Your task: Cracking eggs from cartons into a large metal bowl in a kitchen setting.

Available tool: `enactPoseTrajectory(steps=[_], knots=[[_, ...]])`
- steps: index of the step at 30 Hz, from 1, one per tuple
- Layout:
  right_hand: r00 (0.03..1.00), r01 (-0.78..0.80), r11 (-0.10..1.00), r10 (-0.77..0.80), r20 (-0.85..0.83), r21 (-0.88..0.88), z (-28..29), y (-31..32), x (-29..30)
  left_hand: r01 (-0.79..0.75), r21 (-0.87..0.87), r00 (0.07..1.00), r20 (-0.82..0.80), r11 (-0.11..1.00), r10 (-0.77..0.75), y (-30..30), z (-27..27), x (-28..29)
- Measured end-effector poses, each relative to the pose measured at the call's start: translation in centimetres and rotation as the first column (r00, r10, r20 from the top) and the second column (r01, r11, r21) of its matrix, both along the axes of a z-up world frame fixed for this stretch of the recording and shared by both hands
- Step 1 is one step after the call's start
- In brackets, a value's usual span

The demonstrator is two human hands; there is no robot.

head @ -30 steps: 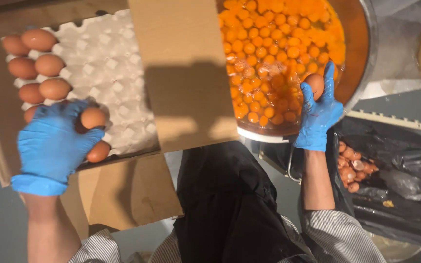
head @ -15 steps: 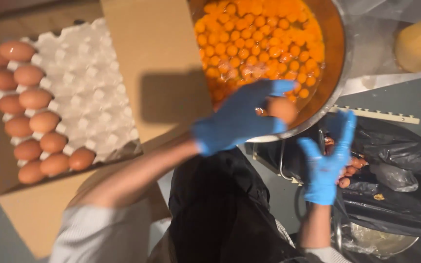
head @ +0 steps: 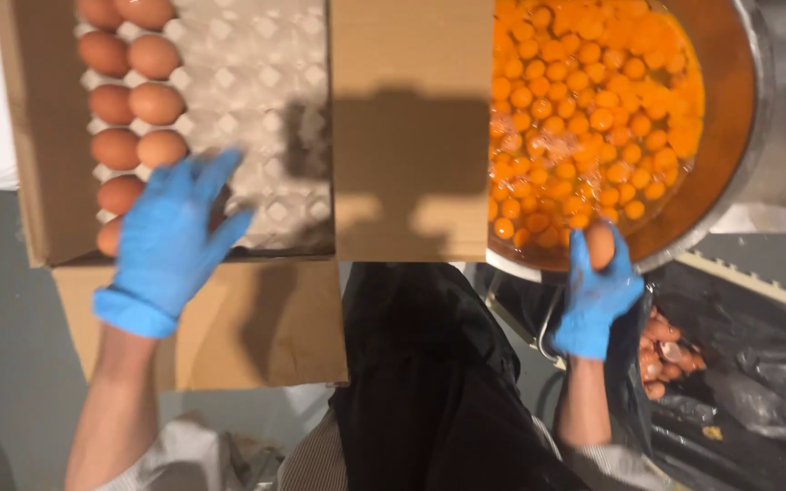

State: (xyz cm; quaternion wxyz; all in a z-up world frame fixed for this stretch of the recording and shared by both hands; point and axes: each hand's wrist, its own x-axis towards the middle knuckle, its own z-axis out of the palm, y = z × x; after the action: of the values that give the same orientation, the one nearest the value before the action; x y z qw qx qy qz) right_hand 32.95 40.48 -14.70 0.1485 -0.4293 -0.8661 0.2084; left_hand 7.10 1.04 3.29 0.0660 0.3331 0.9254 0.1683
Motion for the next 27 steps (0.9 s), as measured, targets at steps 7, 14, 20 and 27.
enactPoseTrajectory(steps=[7, 14, 20, 27], knots=[[0.906, -0.006, 0.938, -0.142, -0.400, -0.346, 3.9, 2.2, -4.5, 0.018, -0.352, 0.998, 0.055, 0.936, 0.002, -3.9, -3.8, -1.7], [0.829, 0.298, 0.949, -0.313, -0.463, -0.107, -4.1, 10.4, 15.9, -0.103, -0.077, 0.950, 0.287, 0.992, 0.121, 2.9, 4.7, -1.7], [0.973, 0.223, 0.953, -0.231, 0.016, 0.204, 1.5, 6.0, 9.9, -0.029, 0.401, 0.701, 0.661, 0.916, -0.268, 19.4, 2.9, 4.2], [0.801, -0.264, 0.963, 0.193, -0.567, -0.046, 8.2, -3.1, 1.8, 0.107, 0.556, 0.528, 0.670, 0.824, -0.521, 26.7, -0.8, 9.9]])
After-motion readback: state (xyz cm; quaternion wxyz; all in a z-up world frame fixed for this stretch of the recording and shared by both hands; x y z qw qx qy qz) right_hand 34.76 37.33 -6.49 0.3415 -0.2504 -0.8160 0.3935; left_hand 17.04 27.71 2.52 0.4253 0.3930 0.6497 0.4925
